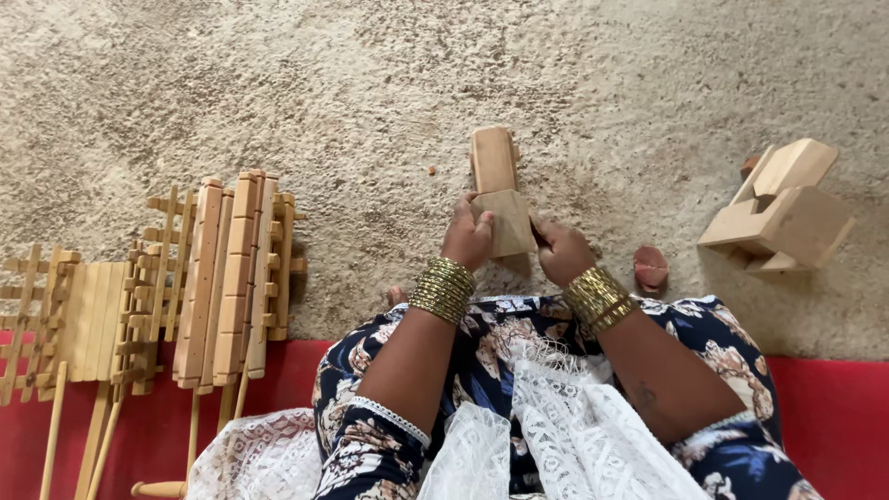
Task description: The person assembles a small wooden box by fitting several pre-cut wooden pieces together. They repeatedly open and close the box to check the fit of the sliding drawer and the overall structure.
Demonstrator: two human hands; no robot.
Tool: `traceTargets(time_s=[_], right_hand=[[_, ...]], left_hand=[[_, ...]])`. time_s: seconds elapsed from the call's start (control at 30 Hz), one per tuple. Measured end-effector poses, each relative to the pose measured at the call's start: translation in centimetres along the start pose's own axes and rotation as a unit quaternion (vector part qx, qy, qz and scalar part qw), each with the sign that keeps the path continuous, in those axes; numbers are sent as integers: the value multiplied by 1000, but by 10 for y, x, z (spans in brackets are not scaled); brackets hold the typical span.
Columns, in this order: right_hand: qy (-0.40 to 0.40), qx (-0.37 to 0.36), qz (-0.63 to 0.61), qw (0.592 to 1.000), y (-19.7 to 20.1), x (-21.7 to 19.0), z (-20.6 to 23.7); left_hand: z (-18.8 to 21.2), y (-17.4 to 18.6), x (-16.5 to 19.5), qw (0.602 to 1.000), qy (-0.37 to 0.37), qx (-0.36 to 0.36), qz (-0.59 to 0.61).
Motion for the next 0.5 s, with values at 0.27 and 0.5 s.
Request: traceTargets(time_s=[0.27, 0.5], right_hand=[[155, 63, -16, 986, -17, -9, -19], [230, 130, 66, 962, -22, -14, 15]], left_hand=[[-10, 13, -3, 995, 83, 13, 60], [2, 28, 11, 995, 77, 32, -45]])
Point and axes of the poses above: each hand's wrist, its own z-axis away from the middle knuckle, its own y-axis out of the back of the hand, x = y × z, the point moved 5 cm from there along -z, towards the middle knuckle, and after that the axes turned 8 degrees about x, right-handed, at the moved point
